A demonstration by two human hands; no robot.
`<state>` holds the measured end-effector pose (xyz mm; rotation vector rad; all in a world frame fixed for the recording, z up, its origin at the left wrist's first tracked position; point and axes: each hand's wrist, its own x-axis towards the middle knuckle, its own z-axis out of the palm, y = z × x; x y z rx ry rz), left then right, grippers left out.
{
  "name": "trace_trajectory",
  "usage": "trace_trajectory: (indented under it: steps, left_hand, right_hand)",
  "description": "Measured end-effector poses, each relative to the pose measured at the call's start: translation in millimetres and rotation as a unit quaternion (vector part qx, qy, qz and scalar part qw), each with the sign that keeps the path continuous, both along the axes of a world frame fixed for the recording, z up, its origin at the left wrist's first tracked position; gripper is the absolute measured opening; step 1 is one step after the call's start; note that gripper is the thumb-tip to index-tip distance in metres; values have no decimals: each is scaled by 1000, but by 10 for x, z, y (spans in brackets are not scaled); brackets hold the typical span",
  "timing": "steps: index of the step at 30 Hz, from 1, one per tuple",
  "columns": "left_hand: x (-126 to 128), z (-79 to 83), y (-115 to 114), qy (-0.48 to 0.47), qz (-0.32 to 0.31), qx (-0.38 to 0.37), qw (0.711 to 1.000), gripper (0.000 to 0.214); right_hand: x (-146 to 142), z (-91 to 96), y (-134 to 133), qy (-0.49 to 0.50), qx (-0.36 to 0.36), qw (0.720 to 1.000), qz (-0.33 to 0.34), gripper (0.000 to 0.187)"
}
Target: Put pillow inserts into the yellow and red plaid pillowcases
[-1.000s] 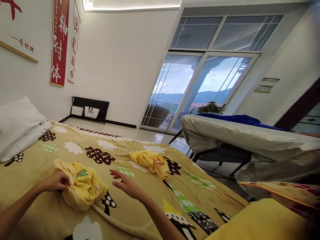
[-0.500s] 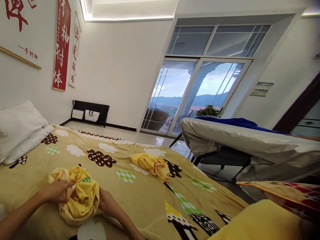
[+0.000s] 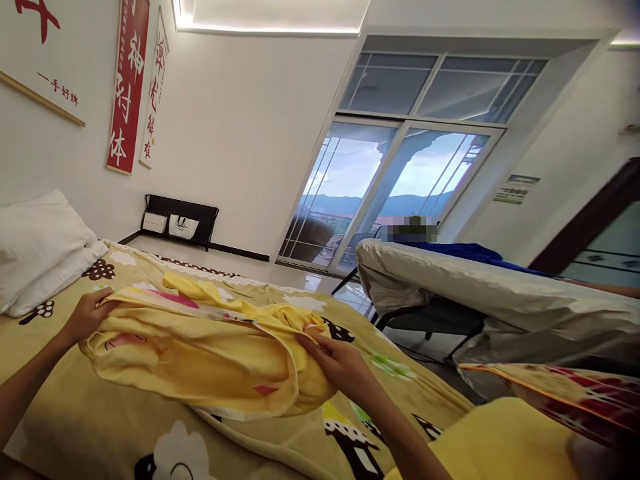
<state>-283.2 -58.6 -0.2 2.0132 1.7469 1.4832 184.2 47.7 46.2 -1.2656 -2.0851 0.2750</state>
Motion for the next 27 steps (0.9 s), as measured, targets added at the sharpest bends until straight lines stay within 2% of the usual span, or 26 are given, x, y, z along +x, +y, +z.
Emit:
trace_trajectory:
  steps: [2, 4, 6, 7, 9, 10, 11, 13, 14, 15, 16, 18, 19, 22, 25, 27]
  left_hand:
    - [-53, 80, -22, 8, 19, 17, 1000, 38]
    - [-83, 130, -40, 17, 41, 54, 998, 35]
    - [-92, 136, -52, 4, 54, 75, 996, 32]
    - [-88, 112, -58, -9, 57, 69, 996, 31]
    - [-61, -8, -79, -16, 32, 9, 999, 30]
    - [-39, -102, -97, 4, -6, -45, 999, 29]
    - [-12, -214, -121, 39, -63, -115, 991, 28]
    - [44, -450, -180, 132, -185, -269, 936, 27]
    - [67, -556, -210, 167, -223, -327, 903, 28]
    - [84, -642, -238, 188, -239, -362, 881, 29]
    - [97, -705, -263, 196, -239, -376, 874, 29]
    - [115, -767, -306, 200, -215, -368, 882, 29]
    - [129, -777, -328, 202, -203, -358, 889, 31]
    - [228, -794, -411, 212, -176, -331, 902, 41]
    - [367, -832, -513, 186, -162, -262, 933, 35]
    - [389, -824, -573, 137, -96, -204, 965, 26]
  right_hand:
    - [30, 65, 13, -11, 12, 1000, 5, 52]
    - [5, 75, 13, -13, 54, 998, -15, 51]
    - [-72, 2, -8, -23, 94, 994, -52, 48]
    - [-125, -73, -25, -46, 93, 993, -58, 47]
    - [-236, -292, -64, -142, 21, 989, -20, 41]
    - [-285, -423, -79, -208, -49, 977, 26, 37]
    - [-328, -554, -85, -270, -134, 950, 78, 30]
    - [-395, -770, -62, -339, -270, 889, 151, 17]
    - [-430, -839, -31, -338, -294, 879, 163, 15]
    - [-472, -878, 10, -317, -289, 888, 167, 19]
    - [-529, -889, 58, -282, -260, 909, 165, 25]
    - [-701, -863, 150, -198, -182, 949, 166, 35]
    - [-819, -845, 187, -161, -155, 960, 170, 39]
    - [-1257, -878, 236, -110, -107, 973, 172, 46]
    - [-1691, -1060, 215, -163, -58, 972, 161, 51]
    - [-1900, -1187, 190, -200, -41, 967, 153, 58]
